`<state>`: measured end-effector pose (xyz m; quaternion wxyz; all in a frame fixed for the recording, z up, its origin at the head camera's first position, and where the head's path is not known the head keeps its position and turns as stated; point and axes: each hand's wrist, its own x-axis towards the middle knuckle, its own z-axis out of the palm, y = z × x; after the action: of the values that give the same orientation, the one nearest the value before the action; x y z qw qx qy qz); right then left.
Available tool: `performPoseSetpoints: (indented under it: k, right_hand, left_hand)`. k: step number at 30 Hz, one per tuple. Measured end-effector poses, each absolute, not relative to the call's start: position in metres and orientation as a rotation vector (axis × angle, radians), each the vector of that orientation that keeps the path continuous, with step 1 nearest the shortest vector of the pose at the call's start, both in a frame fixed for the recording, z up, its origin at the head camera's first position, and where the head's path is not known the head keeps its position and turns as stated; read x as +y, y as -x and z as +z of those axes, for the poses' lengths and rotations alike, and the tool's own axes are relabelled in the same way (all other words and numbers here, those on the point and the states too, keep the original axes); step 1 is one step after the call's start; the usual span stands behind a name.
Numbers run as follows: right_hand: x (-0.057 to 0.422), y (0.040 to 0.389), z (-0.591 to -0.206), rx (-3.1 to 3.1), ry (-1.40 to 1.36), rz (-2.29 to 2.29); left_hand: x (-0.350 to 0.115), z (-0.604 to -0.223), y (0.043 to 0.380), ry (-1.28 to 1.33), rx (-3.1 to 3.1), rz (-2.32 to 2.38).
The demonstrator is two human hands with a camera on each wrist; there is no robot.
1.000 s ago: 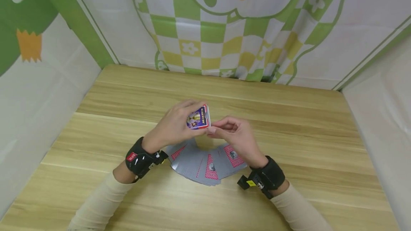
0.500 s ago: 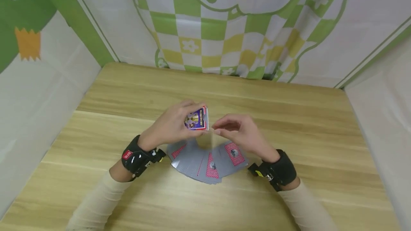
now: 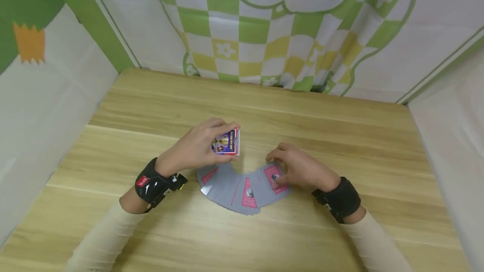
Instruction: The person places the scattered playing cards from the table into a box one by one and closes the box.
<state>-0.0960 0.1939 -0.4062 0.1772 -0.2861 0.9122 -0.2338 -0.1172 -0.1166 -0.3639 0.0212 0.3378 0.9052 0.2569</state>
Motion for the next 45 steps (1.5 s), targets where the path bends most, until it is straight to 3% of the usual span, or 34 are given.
performPoseSetpoints:
  k: [10, 19, 32, 45]
  right_hand:
    - [0.201, 0.099, -0.406, 2.626, 0.723, -0.658]
    - [0.211, 0.100, -0.388, 2.430, 0.727, -1.050]
    - [0.187, 0.082, -0.364, 2.377, 0.329, -1.831]
    - [0.173, 0.075, -0.376, 2.369, 0.169, -1.895]
  left_hand:
    - [-0.118, -0.363, 0.119, -1.087, 2.824, 0.773]
    - [-0.117, -0.362, 0.119, -1.103, 2.824, 0.764]
    - [-0.109, -0.364, 0.115, -1.128, 2.764, 0.791]
    - [-0.104, -0.365, 0.111, -1.136, 2.765, 0.793]
